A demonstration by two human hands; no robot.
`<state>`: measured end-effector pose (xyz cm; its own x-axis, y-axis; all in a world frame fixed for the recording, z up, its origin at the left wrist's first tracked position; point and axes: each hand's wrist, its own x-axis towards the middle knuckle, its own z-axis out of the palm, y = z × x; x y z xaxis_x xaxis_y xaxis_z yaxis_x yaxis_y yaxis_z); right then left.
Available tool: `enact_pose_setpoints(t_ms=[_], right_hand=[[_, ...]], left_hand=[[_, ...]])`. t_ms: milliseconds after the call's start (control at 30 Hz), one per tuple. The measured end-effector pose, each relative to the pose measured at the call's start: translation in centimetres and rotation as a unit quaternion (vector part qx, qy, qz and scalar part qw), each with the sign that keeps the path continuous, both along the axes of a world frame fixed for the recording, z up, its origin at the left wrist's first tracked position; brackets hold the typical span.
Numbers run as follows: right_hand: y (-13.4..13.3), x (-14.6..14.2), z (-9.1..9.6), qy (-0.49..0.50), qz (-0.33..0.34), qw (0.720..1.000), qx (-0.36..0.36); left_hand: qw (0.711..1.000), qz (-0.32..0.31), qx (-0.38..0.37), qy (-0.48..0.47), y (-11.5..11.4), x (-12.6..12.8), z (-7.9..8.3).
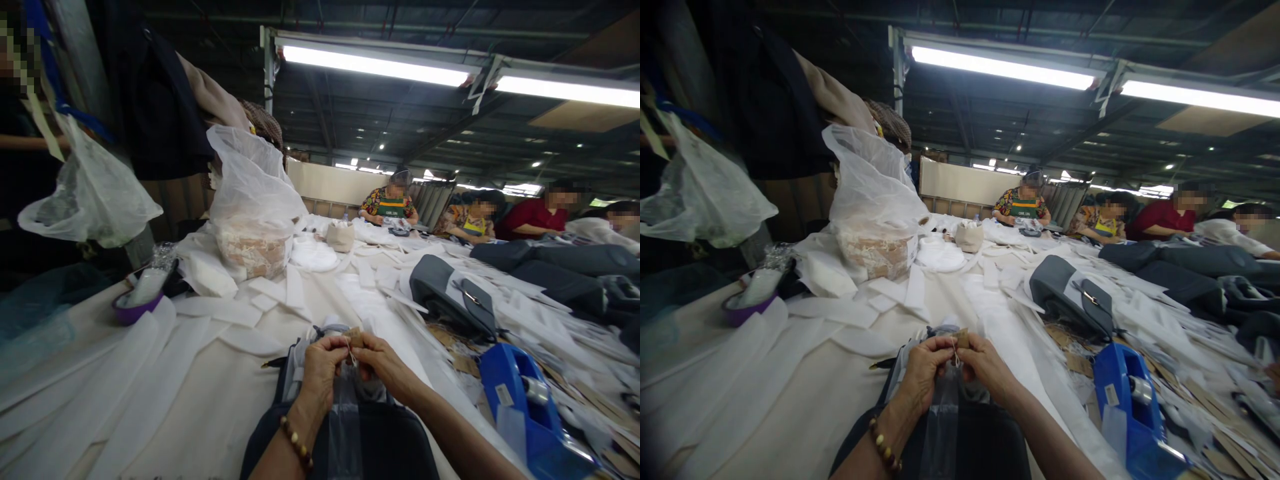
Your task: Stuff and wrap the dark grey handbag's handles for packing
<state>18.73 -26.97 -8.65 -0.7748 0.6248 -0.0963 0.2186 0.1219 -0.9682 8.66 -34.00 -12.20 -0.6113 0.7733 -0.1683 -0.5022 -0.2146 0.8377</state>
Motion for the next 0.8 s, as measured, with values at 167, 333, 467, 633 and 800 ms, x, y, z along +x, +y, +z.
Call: enact_pose_setpoints(t_ms=[167,333,467,633,800], right_hand=[[0.3,0.3,-0.2,-0.008,0.016,1.000,0.014],[1.0,0.5,-1.5,-0.012,-0.014,0.998,0.061],[1.2,0.6,-2.2,-0.005,-0.062,0.993,0.095],[1.7,0.6,-2.2,0.001,-0.127,0.988,0.093],[2.6,0.6,-2.2,0.000,-0.147,0.986,0.082]], left_hand=[[0.999,0.037,-0.013,0.023,0.4,0.4,0.6],[0.996,0.072,-0.030,0.033,0.8,0.5,0.8],[0.994,0.081,-0.053,0.046,1.0,0.3,0.8],[0.991,0.074,-0.090,0.064,1.1,0.3,0.7],[0.990,0.026,-0.118,0.079,0.4,0.1,0.8]])
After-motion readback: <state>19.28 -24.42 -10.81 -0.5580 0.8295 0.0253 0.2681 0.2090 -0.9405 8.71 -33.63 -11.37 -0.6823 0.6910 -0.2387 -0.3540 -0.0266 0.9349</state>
